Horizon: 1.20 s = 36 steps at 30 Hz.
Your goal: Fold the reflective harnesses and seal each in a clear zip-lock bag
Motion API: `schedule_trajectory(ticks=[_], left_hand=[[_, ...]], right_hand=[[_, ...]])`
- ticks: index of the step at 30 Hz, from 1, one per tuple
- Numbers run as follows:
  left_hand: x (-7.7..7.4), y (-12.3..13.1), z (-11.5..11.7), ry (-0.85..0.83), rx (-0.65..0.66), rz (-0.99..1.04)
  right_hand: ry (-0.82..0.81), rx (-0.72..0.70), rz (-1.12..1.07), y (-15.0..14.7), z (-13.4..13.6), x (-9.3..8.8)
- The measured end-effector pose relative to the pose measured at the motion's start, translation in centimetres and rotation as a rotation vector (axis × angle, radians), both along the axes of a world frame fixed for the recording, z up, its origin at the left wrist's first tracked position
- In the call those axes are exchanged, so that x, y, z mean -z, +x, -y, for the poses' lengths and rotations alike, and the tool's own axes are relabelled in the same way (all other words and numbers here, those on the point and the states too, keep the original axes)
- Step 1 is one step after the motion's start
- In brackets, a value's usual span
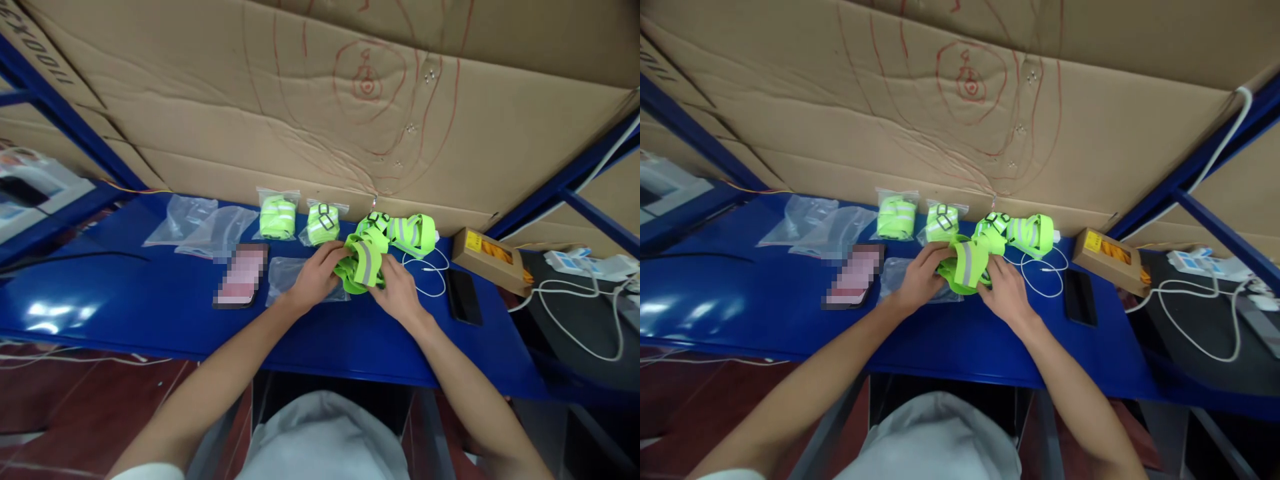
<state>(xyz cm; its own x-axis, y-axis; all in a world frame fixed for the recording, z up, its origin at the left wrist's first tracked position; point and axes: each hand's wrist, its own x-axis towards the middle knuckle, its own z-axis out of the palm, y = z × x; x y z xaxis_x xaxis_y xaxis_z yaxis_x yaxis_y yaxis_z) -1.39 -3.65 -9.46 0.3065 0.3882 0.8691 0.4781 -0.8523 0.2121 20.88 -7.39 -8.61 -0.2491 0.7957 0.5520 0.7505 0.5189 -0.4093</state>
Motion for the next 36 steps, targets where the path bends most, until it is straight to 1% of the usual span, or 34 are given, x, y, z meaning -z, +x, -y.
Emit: schedule_trajectory(ticks=[3, 5, 6, 8, 9, 10, 11, 13, 14, 15, 16, 17, 20, 22, 25, 28, 30, 33, 34, 36], left_hand=[[-0.4, 0.3, 1.0, -0.023, 0.073, -0.035], [-0.7, 0.6, 2.2, -0.086, 0.159, -0.119], [-0.9, 0.8, 2.8, -0.132, 0.214, -0.164], [-1.2, 1.1, 3.8, -0.211, 0.337, -0.217], [-1.3, 1.2, 4.0, -0.232, 0.38, -0.209], [-1.5, 1.2, 4.1, -0.241, 0.4, -0.177], [-1.6, 1.2, 3.9, -0.252, 0.385, -0.123], [-1.8, 1.0, 3.1, -0.301, 0.27, 0.01], [-1.9, 0.9, 2.5, -0.351, 0.203, 0.072], [-1.9, 0.8, 1.9, -0.415, 0.168, 0.116], [-1.8, 0.7, 1.4, -0.484, 0.176, 0.14], [-1.7, 0.6, 0.9, -0.552, 0.223, 0.145], [-1.1, 0.5, 0.3, -0.705, 0.43, 0.116], [-0.8, 0.7, 0.3, -0.751, 0.48, 0.126], [-0.7, 0.9, 0.5, -0.777, 0.479, 0.18], [-1.1, 1.1, 0.8, -0.737, 0.406, 0.234], [-1.2, 1.2, 0.9, -0.69, 0.34, 0.245], [-1.4, 1.2, 0.9, -0.658, 0.281, 0.249], [-1.5, 1.1, 0.7, -0.663, 0.277, 0.265], [-1.8, 0.7, 0.3, -0.683, 0.299, 0.334]], right_hand=[[-0.041, 0.051, -0.233, 0.9, -0.1, 0.7], [-0.046, 0.138, -0.426, 1.6, -0.5, 0.4], [-0.075, 0.186, -0.572, 1.9, -0.7, 0.2], [-0.181, 0.26, -0.888, 2.3, -1.3, -0.2], [-0.243, 0.274, -1.007, 2.5, -1.5, -0.4], [-0.306, 0.269, -1.091, 2.5, -1.7, -0.5], [-0.365, 0.249, -1.141, 2.6, -1.8, -0.6], [-0.454, 0.193, -1.156, 2.5, -1.8, -0.6], [-0.494, 0.163, -1.156, 2.4, -1.7, -0.7], [-0.531, 0.136, -1.155, 2.1, -1.5, -0.6], [-0.563, 0.114, -1.151, 1.8, -1.2, -0.6], [-0.592, 0.098, -1.145, 1.5, -1.0, -0.5], [-0.644, 0.076, -1.098, 0.5, -0.3, -0.3], [-0.593, 0.06, -0.99, 0.1, -0.2, -0.1], [-0.439, 0.045, -0.84, 0.1, -0.3, -0.2], [-0.297, 0.055, -0.787, 0.4, -0.5, -0.5], [-0.205, 0.033, -0.714, 0.6, -0.4, -0.8], [-0.174, -0.021, -0.644, 0.9, 0.0, -1.1], [-0.174, -0.018, -0.639, 1.0, 0.1, -1.1], [-0.134, 0.043, -0.624, 1.4, 0.2, -1.1]])
